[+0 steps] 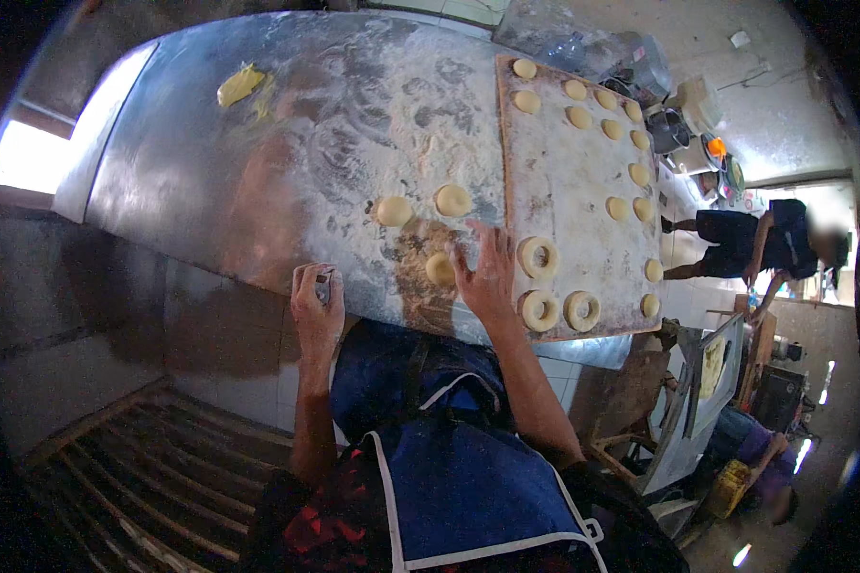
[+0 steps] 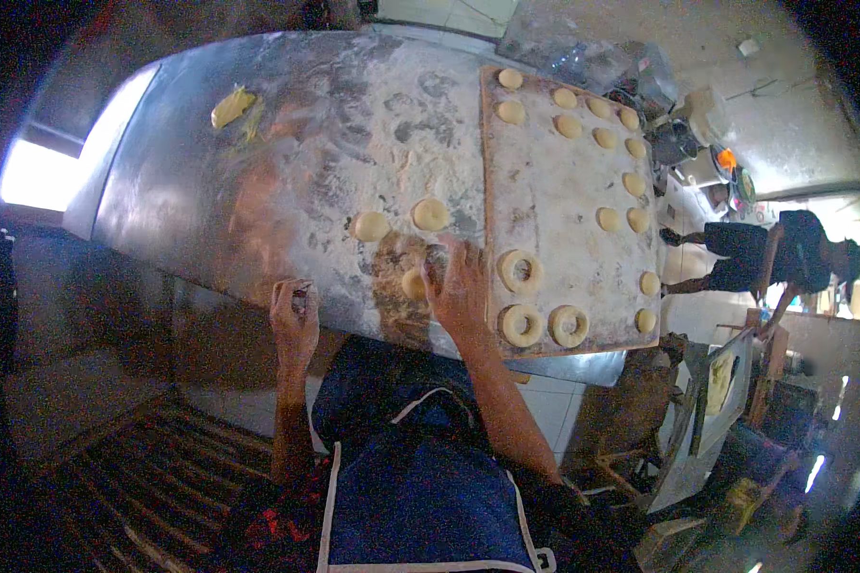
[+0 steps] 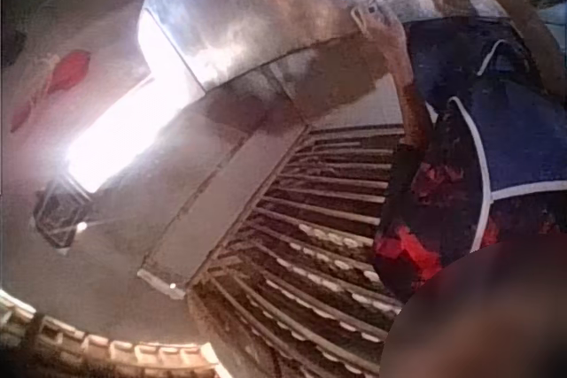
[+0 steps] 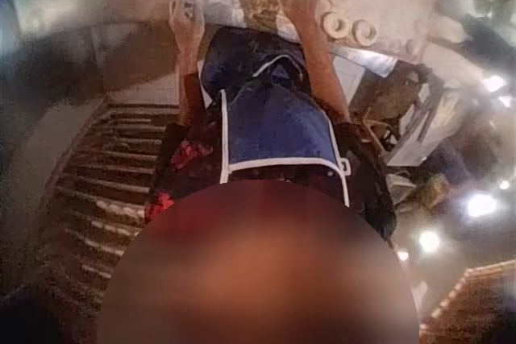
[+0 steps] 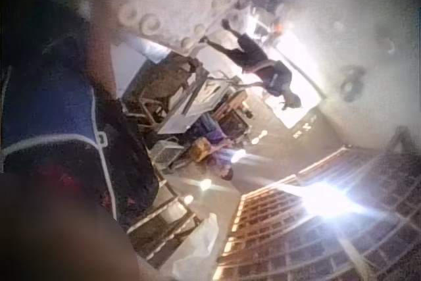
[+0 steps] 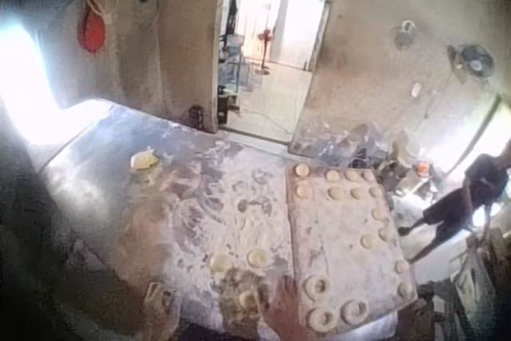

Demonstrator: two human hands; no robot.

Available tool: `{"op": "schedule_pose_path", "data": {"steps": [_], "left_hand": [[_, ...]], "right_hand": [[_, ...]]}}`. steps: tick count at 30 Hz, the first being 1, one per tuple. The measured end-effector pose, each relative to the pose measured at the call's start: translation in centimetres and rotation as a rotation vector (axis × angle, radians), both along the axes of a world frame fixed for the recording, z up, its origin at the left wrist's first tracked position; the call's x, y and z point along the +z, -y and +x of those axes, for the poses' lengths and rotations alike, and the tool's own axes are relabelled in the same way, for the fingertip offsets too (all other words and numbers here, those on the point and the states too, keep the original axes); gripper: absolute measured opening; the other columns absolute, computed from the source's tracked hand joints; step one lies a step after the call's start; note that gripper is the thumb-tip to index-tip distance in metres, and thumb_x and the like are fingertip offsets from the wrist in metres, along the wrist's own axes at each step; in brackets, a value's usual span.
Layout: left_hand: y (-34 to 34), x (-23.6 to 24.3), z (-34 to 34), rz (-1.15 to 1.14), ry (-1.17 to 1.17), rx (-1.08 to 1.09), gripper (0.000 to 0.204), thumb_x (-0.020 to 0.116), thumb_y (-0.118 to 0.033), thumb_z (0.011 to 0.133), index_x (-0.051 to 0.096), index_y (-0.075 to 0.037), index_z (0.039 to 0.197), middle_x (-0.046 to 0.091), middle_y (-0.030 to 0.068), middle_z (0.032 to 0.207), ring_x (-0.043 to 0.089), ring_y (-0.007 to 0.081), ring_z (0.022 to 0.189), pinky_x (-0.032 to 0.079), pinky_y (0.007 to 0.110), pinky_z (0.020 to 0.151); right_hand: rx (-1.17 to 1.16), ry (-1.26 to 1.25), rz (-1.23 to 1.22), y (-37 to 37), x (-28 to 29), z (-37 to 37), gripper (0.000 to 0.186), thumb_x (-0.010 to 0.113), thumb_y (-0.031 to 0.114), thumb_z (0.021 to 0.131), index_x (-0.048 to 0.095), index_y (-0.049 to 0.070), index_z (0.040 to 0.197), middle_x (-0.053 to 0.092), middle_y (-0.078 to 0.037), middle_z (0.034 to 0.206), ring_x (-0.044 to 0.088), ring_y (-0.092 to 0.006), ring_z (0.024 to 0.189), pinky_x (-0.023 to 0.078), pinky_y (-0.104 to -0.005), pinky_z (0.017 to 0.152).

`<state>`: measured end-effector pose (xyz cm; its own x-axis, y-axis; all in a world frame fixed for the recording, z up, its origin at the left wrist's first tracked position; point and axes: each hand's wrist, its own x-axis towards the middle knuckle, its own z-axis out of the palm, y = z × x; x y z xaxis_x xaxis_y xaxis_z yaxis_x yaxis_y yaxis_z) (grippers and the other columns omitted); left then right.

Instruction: The person shapes small dough pieces into ring shapes by hand on a floured metal table and places them on a wooden board. Another person works nearby at a separate station.

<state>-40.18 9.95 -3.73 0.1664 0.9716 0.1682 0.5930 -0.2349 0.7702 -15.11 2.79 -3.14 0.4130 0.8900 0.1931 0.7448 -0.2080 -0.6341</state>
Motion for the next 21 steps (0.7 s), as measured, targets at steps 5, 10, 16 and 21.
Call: {"op": "schedule_pose_path", "data": {"steps": [5,10,16,21], "left_hand": [[-1.0,0.0,-1.3,-0.009,-0.035,-0.028,0.014,0.058,-0.013,0.090,0.061,-0.002,0.099,0.056,0.0120,0.099,0.058,0.0256,0.086,0.047,0.037,0.077],[-3.1,0.8,-2.0,0.063,0.009,-0.064,0.013,0.059,-0.010,0.088,0.060,-0.002,0.099,0.056,0.0120,0.099,0.058,0.0256,0.085,0.047,0.037,0.076],[-3.5,0.7,-1.2,0.037,0.091,-0.180,0.014,0.061,-0.007,0.085,0.059,-0.002,0.098,0.057,0.0131,0.096,0.057,0.0265,0.084,0.047,0.037,0.077],[-1.3,0.0,3.0,-0.232,0.220,-0.447,0.020,0.062,-0.008,0.085,0.060,-0.002,0.103,0.060,0.0149,0.096,0.060,0.0306,0.087,0.049,0.038,0.077]], "right_hand": [[0.060,0.373,-0.034,-4.6,-3.0,-2.7,0.069,0.050,0.037,0.092,0.025,0.008,0.148,0.012,-0.027,0.153,0.010,-0.0486,0.140,0.005,-0.0615,0.110],[-0.094,0.208,0.252,-4.8,-4.1,-2.9,0.054,0.057,0.026,0.087,0.043,0.006,0.136,0.042,-0.023,0.133,0.037,-0.0398,0.124,0.023,-0.0532,0.105],[0.109,0.027,-0.156,-0.2,-1.0,-0.1,0.033,0.068,0.023,0.078,0.061,0.008,0.108,0.061,-0.012,0.094,0.055,-0.0320,0.091,0.041,-0.0437,0.084],[0.146,0.106,-0.194,0.5,-0.4,-1.0,0.029,0.077,0.015,0.070,0.058,0.007,0.091,0.063,-0.008,0.084,0.060,-0.0248,0.080,0.048,-0.0382,0.075]]}}
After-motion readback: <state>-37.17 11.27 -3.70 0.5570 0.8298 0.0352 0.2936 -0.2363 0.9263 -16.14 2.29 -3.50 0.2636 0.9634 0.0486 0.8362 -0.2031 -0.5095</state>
